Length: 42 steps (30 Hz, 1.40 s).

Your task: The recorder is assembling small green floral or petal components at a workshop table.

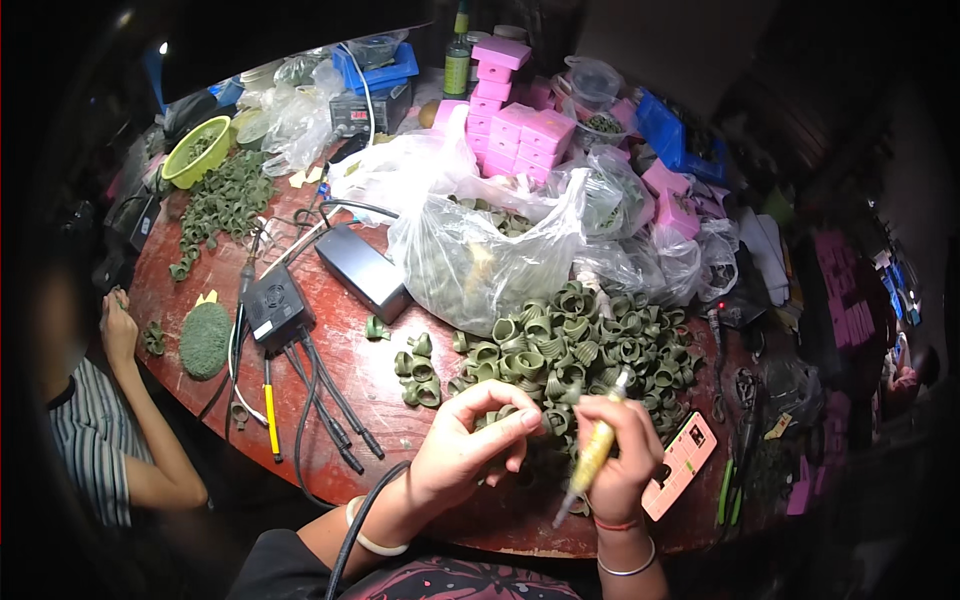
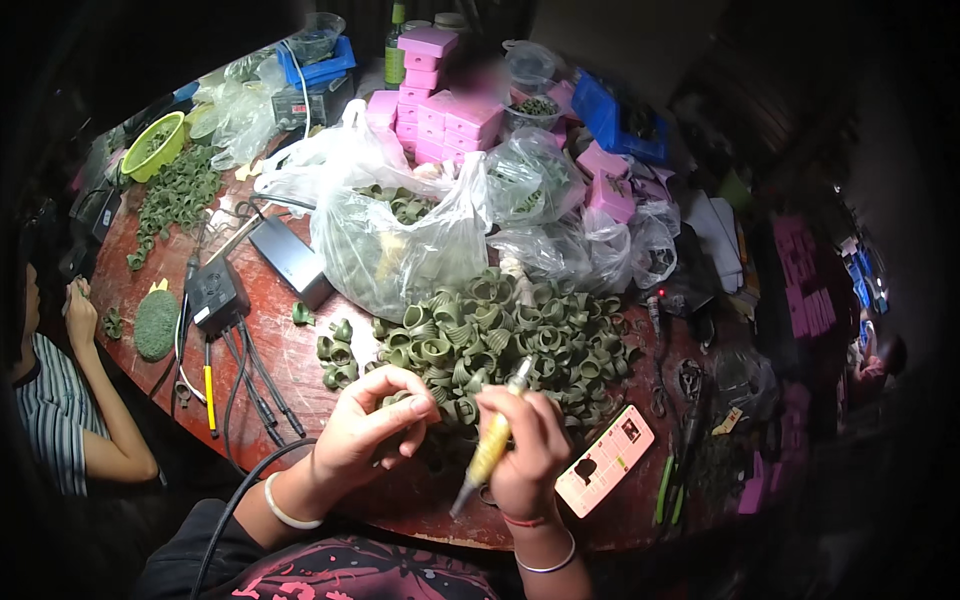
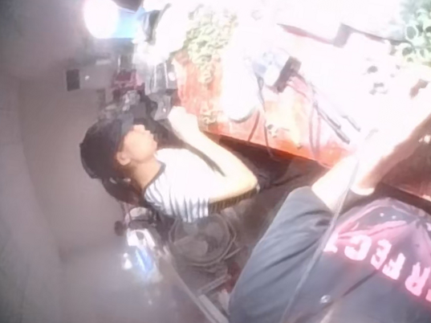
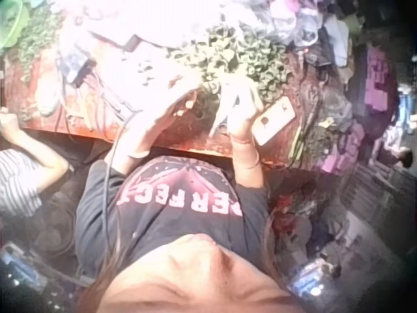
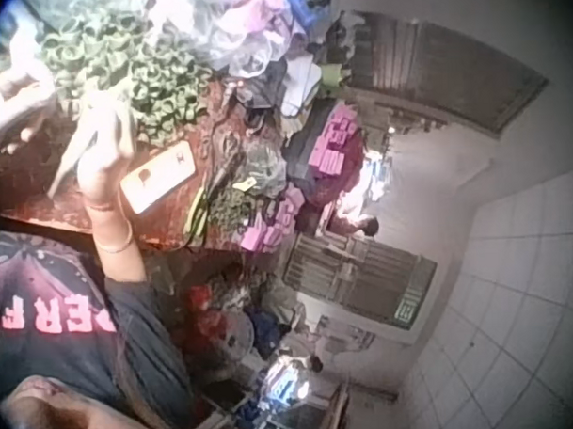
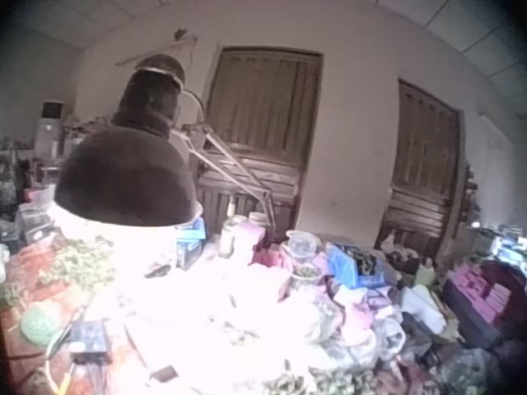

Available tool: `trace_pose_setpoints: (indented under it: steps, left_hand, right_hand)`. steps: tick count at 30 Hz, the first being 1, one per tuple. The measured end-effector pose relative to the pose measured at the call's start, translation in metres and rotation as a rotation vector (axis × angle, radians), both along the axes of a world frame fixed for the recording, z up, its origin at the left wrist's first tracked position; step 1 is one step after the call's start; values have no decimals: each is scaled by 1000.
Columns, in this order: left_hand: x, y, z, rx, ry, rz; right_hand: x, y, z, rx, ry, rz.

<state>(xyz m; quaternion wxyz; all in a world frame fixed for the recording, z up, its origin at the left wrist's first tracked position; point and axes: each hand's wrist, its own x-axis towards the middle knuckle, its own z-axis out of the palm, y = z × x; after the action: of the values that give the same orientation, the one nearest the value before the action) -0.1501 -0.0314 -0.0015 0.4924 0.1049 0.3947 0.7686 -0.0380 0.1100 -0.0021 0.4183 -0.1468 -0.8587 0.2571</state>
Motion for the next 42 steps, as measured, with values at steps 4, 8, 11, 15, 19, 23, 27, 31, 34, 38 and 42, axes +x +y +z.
trace_pose_setpoints:
  steps: [4, 8, 11, 15, 19, 23, 27, 31, 34, 38, 42]
  left_hand:
    - [1, 1, 7, -83, 125, -69]
    - [-2, -2, 6, -32, 220, -146]
    - [-2, -1, 7, -2, 213, -139]
    - [-2, -1, 7, -47, 231, -157]
    - [-2, -2, 11, -34, 221, -183]
    - [-2, -2, 10, 15, 210, -180]
    - [-1, -3, 3, 58, 211, -190]
    - [-2, -3, 5, 43, 203, -172]
    - [-2, 1, 5, 40, 307, -282]
    - [3, 3, 9, 39, 199, -166]
    - [1, 2, 3, -57, 196, -173]
  right_hand:
    - [18, -5, 1, -89, 146, 242]
    - [24, -4, 7, -24, 63, 370]
    - [17, -5, 6, -263, 161, 376]
    - [27, 8, 6, -554, 268, 289]
    - [30, 8, 7, -636, 211, 348]
    - [27, 7, 6, -752, 232, 440]
    - [32, 12, 2, -1016, 187, 505]
    - [34, 14, -8, -1540, 473, 775]
    - [32, 7, 8, -723, 17, 330]
    - [19, 3, 14, -355, 6, 448]
    - [27, 1, 16, -469, -24, 351]
